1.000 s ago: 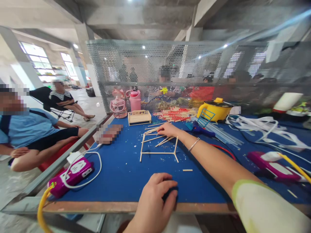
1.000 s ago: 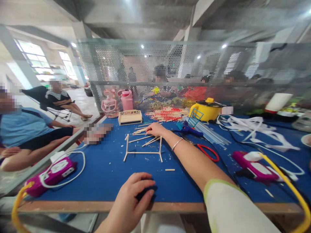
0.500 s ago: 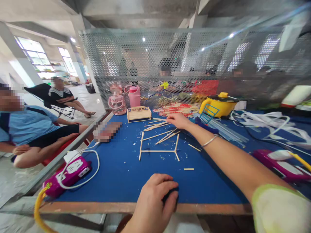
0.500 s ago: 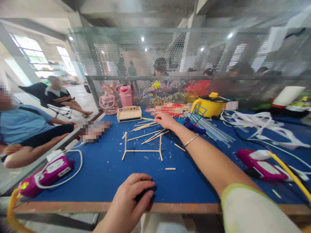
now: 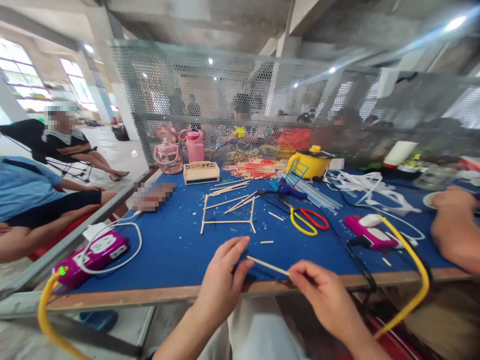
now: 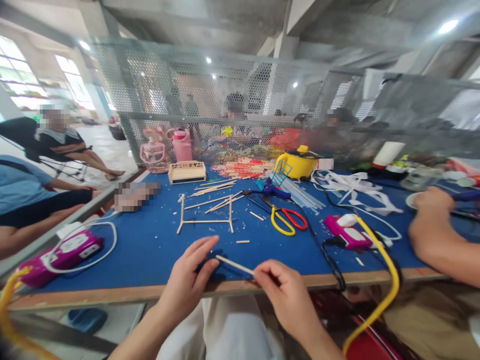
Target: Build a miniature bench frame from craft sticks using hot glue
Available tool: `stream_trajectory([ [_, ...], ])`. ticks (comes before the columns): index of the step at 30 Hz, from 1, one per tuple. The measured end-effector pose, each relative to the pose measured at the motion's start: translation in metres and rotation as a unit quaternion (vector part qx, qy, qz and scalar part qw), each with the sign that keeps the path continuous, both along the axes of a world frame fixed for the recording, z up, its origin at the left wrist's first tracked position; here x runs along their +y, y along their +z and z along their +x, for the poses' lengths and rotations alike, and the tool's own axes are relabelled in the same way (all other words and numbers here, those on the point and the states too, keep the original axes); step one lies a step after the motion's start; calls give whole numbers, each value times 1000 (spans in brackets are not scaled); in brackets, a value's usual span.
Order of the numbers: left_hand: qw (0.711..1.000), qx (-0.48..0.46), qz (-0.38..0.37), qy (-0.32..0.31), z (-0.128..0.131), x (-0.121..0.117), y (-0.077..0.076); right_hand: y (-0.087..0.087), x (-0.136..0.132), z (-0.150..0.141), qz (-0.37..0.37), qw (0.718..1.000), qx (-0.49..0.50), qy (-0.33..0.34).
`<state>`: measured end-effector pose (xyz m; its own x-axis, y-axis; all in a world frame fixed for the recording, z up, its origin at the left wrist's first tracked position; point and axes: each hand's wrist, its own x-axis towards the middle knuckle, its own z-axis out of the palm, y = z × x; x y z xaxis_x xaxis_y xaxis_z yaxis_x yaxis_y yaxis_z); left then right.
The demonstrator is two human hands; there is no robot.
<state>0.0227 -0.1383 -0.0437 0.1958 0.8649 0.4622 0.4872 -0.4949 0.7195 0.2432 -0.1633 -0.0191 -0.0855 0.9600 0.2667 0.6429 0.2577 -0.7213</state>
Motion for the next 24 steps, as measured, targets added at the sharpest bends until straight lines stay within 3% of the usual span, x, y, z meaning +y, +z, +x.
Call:
stream_trajectory([
  [3, 999, 22, -28, -41, 1, 1, 5, -10, -3, -14, -2, 999, 42, 3],
  [5, 998, 17, -44, -32, 0, 2, 8, -10, 2, -17, 7, 997, 72, -1],
  [8, 998, 9, -52, -16, -1, 2, 11, -9, 9, -22, 18, 992, 111, 49],
  [11, 998, 28, -41, -27, 2, 0, 12, -6, 10, -29, -7, 991, 72, 109],
  [14, 998, 53, -24, -16, 3, -2, 13, -4, 12, -27, -43, 991, 27, 120],
  [17, 997, 56, -13, 45, -10, -2, 13, -2, 23, -3, -31, 998, 20, 48],
  [20, 991, 59, 6, 118, -39, 0, 13, 1, 42, 31, 58, 995, -39, -73],
  [24, 955, 77, 34, 284, -88, 0, 14, 5, 58, 50, 141, 967, -201, -71],
])
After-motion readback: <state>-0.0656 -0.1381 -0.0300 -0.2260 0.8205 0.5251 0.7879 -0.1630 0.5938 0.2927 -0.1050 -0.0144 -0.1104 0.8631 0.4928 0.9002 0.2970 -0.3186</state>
